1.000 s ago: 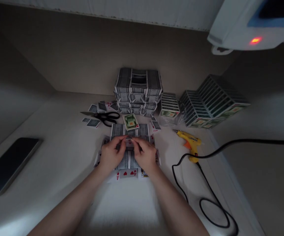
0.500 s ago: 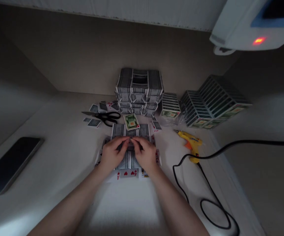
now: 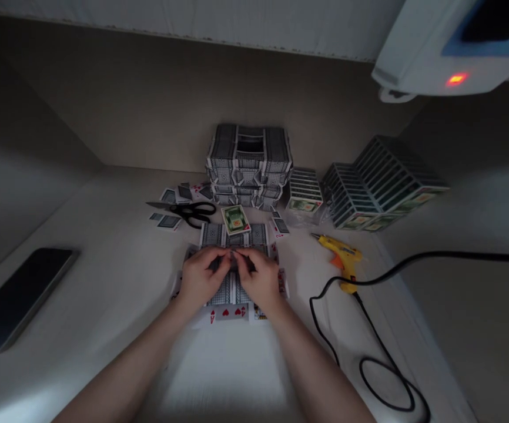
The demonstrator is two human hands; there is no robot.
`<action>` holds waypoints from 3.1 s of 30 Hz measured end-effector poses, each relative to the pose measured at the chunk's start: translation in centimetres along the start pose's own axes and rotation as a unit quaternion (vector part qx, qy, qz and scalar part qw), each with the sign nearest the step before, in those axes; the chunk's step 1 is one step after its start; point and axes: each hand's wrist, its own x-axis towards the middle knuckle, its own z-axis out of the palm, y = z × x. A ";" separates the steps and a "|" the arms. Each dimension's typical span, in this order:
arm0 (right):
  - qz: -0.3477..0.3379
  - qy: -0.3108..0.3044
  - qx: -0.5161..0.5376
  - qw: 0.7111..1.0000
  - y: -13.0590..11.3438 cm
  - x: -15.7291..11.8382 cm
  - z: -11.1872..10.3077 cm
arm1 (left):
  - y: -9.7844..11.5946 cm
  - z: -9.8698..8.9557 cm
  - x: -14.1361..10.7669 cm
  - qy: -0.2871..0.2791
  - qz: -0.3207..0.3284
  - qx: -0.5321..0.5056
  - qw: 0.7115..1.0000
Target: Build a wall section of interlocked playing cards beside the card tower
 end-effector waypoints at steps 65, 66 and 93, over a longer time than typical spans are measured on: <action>0.035 -0.026 0.025 0.999 -0.3 0.2 0.1 | -0.5 0.0 0.3 0.011 0.062 0.009 0.998; 0.034 -0.026 0.023 0.999 -0.4 0.2 0.1 | -0.5 0.0 0.2 0.012 0.060 0.013 0.998; 0.028 -0.027 -0.006 0.999 -0.1 -0.2 0.4 | -0.5 0.1 0.1 0.029 0.057 0.015 0.998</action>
